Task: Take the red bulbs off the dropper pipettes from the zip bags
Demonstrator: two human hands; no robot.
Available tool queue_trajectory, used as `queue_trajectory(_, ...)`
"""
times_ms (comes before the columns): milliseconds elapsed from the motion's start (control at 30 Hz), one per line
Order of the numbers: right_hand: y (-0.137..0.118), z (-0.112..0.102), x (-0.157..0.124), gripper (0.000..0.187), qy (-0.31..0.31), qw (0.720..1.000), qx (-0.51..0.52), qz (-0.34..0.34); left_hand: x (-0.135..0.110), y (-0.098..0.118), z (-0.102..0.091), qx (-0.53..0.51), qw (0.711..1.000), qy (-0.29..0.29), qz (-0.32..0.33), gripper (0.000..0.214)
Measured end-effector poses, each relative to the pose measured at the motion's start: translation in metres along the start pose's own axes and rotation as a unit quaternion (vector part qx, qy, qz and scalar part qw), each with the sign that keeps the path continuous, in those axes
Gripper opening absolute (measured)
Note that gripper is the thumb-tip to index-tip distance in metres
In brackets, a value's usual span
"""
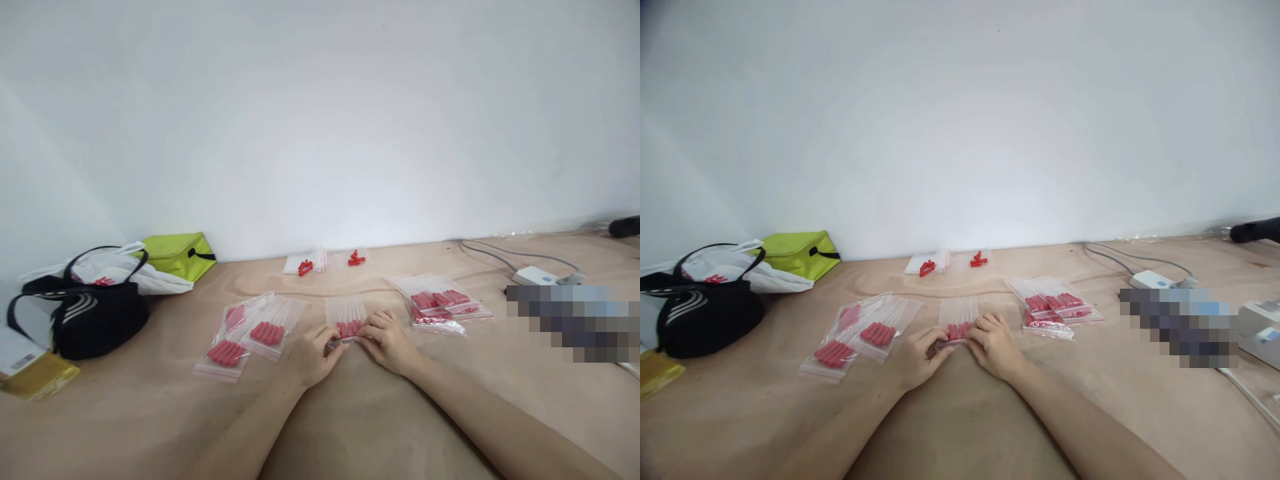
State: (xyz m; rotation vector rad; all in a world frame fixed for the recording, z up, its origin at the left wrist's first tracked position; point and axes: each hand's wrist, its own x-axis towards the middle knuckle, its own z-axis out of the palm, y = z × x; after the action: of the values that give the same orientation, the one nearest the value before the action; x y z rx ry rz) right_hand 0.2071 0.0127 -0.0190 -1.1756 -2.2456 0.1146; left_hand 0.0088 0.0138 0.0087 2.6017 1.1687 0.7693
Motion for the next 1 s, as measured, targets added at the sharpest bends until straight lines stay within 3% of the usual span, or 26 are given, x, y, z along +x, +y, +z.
queue_trajectory(267, -0.001, -0.005, 0.001, 0.019, 0.004, 0.997, 0.074, 0.031, 0.0, -0.004, 0.006, -0.005, 0.998, 0.032, 0.055, 0.016)
queue_trajectory(633, -0.008, 0.006, 0.01, 0.013, 0.035, 0.998, 0.057, -0.005, 0.004, -0.005, 0.005, -0.067, 0.996, 0.042, 0.034, 0.017)
queue_trajectory(800, -0.011, 0.006, 0.009, 0.013, 0.042, 0.998, 0.05, -0.001, 0.004, 0.001, 0.004, -0.069, 0.996, 0.058, -0.029, 0.015)
queue_trajectory(900, -0.012, 0.007, 0.008, 0.014, 0.049, 0.998, 0.032, 0.001, 0.003, 0.004, 0.007, -0.037, 0.988, 0.099, -0.111, 0.006)
queue_trajectory(1000, -0.012, 0.007, 0.007, 0.014, 0.058, 0.998, 0.025, 0.0, 0.003, 0.005, 0.01, -0.063, 0.972, 0.087, -0.209, 0.024)
